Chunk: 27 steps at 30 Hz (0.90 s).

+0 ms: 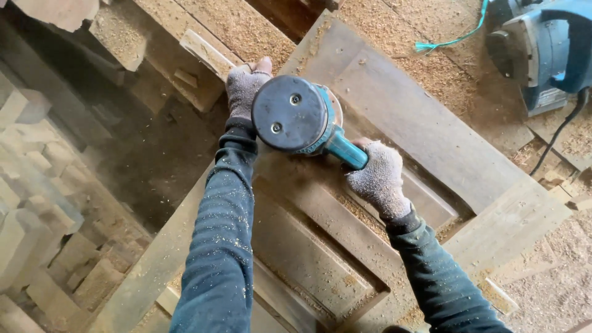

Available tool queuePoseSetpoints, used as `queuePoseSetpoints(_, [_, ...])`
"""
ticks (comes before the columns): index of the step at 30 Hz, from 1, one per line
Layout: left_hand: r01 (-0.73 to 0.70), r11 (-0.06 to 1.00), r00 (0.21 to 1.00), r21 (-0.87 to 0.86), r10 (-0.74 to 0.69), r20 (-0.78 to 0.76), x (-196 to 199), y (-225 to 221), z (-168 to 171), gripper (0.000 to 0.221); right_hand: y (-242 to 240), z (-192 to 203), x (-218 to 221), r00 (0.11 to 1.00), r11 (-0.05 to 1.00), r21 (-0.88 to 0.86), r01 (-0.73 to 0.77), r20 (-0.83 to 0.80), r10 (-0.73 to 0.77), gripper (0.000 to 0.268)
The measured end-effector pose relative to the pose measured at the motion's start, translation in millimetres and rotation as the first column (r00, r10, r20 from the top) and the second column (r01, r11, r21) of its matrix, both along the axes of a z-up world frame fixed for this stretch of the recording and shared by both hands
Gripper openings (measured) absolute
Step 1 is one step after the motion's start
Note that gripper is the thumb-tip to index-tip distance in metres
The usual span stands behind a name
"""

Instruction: Using an orbital sander to smooth the surface of a wooden door in a workshop environment.

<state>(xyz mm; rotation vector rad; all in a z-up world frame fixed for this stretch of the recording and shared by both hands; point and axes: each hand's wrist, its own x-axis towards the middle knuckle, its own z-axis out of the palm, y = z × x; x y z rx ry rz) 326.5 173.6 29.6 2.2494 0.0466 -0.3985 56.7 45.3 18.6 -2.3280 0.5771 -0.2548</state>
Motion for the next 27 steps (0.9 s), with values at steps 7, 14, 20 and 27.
queuePoseSetpoints(7, [-0.136, 0.982, 0.988, 0.134, 0.144, -0.049, 1.4, 45.4, -46.1, 0.036, 38.3, 29.3, -3.1, 0.972, 0.984, 0.147, 0.095, -0.225, -0.060, 0.049])
queuePoseSetpoints(14, [-0.179, 0.975, 0.981, 0.132, 0.187, -0.052, -8.6, 56.5, -36.7, 0.033, 36.7, 20.0, -3.4, 0.977, 0.989, 0.128, 0.079, -0.206, -0.051, 0.046])
queuePoseSetpoints(20, [-0.213, 0.970, 0.975, 0.114, 0.219, -0.042, -18.2, 74.3, -35.1, 0.032, 45.5, 20.7, -4.1, 0.974, 0.993, 0.105, 0.048, -0.226, -0.024, 0.046])
queuePoseSetpoints(27, [-0.245, 0.964, 0.967, 0.105, 0.251, -0.050, -21.6, 93.1, -38.2, 0.034, 46.3, -16.5, -12.3, 0.981, 0.998, 0.053, -0.021, -0.192, 0.031, 0.047])
